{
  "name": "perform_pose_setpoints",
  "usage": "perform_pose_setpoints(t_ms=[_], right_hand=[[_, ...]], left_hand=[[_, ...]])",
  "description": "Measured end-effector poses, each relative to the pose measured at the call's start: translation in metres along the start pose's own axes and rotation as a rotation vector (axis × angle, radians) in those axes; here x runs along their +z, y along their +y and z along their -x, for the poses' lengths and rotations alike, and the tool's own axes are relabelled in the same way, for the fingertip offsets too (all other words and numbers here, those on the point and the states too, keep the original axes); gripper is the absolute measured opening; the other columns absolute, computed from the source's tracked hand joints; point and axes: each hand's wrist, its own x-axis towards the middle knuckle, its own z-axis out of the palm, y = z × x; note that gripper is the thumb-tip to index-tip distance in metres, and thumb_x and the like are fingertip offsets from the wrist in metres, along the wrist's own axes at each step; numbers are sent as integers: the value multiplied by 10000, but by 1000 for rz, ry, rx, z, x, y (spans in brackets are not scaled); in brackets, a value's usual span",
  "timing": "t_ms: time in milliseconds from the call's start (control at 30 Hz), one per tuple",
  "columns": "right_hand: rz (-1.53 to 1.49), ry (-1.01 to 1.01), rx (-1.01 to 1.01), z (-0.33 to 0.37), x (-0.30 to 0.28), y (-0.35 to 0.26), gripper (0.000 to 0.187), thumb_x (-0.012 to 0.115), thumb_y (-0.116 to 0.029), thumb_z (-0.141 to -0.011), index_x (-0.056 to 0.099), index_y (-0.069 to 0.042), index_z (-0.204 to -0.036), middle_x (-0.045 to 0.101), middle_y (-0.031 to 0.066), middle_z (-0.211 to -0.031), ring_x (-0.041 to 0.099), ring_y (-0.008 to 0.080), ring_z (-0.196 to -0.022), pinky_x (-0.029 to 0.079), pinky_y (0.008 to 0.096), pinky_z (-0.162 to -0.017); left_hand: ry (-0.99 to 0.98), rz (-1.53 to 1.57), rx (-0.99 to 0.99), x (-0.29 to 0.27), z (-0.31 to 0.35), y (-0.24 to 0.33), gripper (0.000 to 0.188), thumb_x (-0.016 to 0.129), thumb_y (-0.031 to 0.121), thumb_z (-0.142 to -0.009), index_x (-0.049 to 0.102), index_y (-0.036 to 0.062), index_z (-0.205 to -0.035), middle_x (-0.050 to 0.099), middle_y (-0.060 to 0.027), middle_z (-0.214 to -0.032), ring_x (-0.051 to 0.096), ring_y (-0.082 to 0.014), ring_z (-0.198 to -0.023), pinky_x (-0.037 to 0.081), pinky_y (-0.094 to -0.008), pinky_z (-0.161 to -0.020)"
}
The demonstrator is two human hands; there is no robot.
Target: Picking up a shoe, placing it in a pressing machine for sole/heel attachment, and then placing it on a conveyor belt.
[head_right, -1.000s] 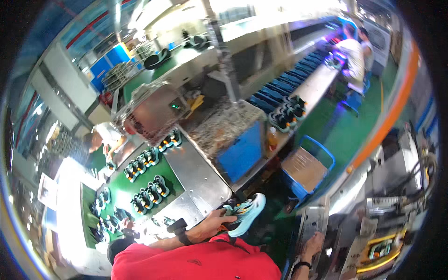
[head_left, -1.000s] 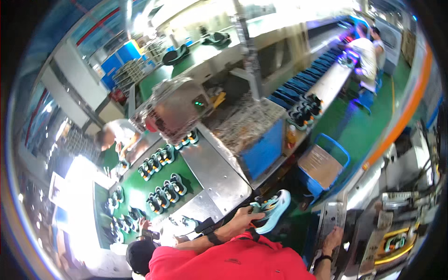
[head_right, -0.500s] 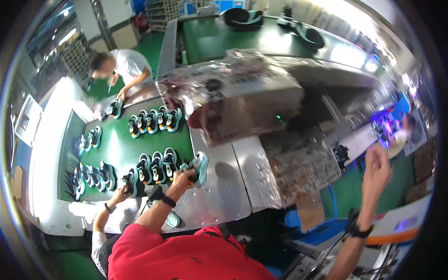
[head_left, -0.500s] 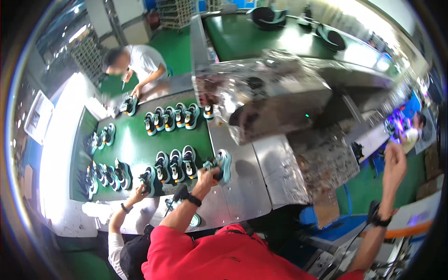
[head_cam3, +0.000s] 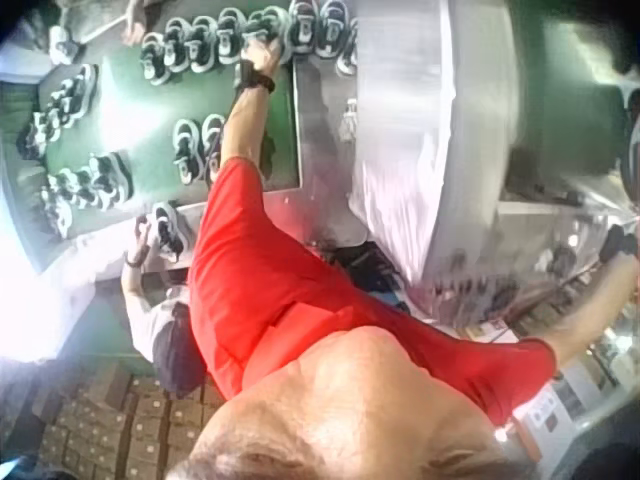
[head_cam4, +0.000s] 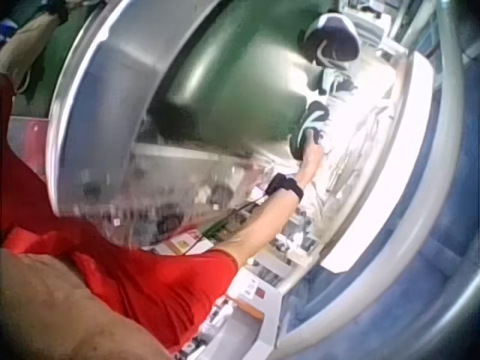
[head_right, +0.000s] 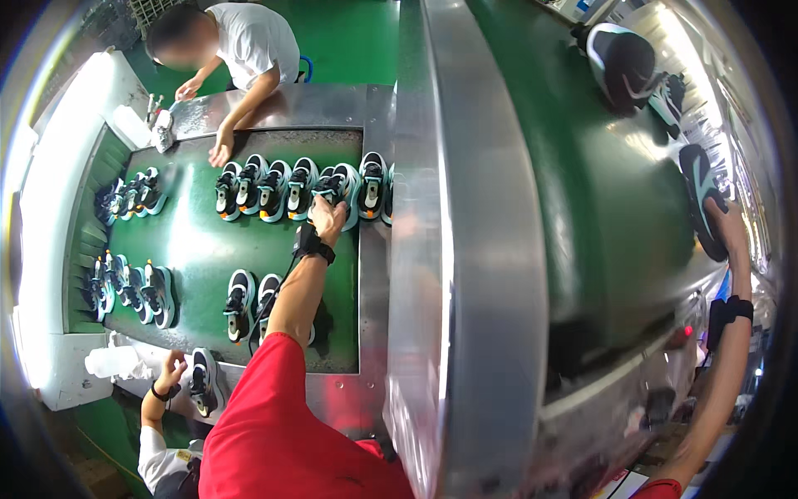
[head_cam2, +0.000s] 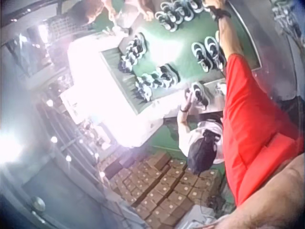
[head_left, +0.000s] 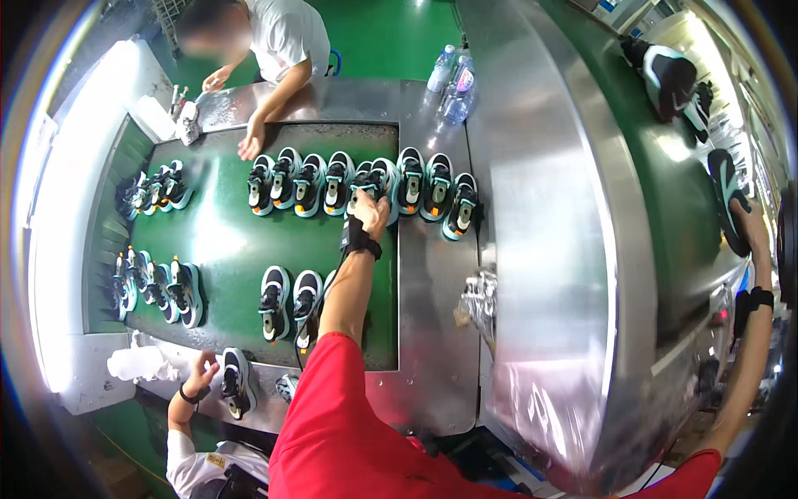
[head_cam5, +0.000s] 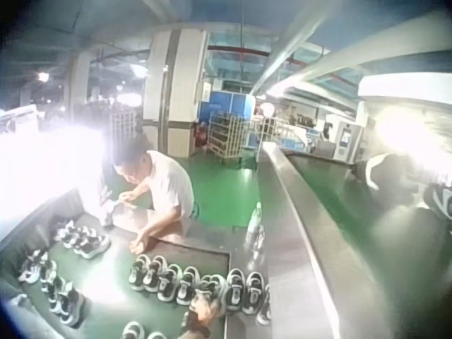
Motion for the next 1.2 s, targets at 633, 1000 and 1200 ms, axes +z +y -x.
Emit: perform_pose_setpoints(t_ms=[633,1000,1200], right_hand=[[-81,669,-296,254,-52,-100,793,782,-133,-674,445,-124,-1392,613,187,-1209,615,378,-1040,499,405,-875],[224,528,-23,672,-70,-61,403,607,-151,-843,545,-66,-1231,578,57,-1237,518,200,-1196,302,534,-1093],[-464,447,641,883,-62,-81,786,722,-130,-789,303,-76,-1451,338,140,-1479,379,330,-1346,344,467,-1092]], left_hand=[[-1190,574,80,-96,289,-25,383,584,221,-944,558,-57,-1206,650,-170,-1114,643,-257,-1000,509,-360,-893],[-2740,815,-641,-169,590,305,1105,466,807,-764,257,-22,-1463,370,-286,-1426,483,-467,-1219,413,-567,-1024],[-2697,491,-563,-178,747,249,712,390,531,-976,297,8,-1450,455,-195,-1384,580,-339,-1122,479,-471,-962]])
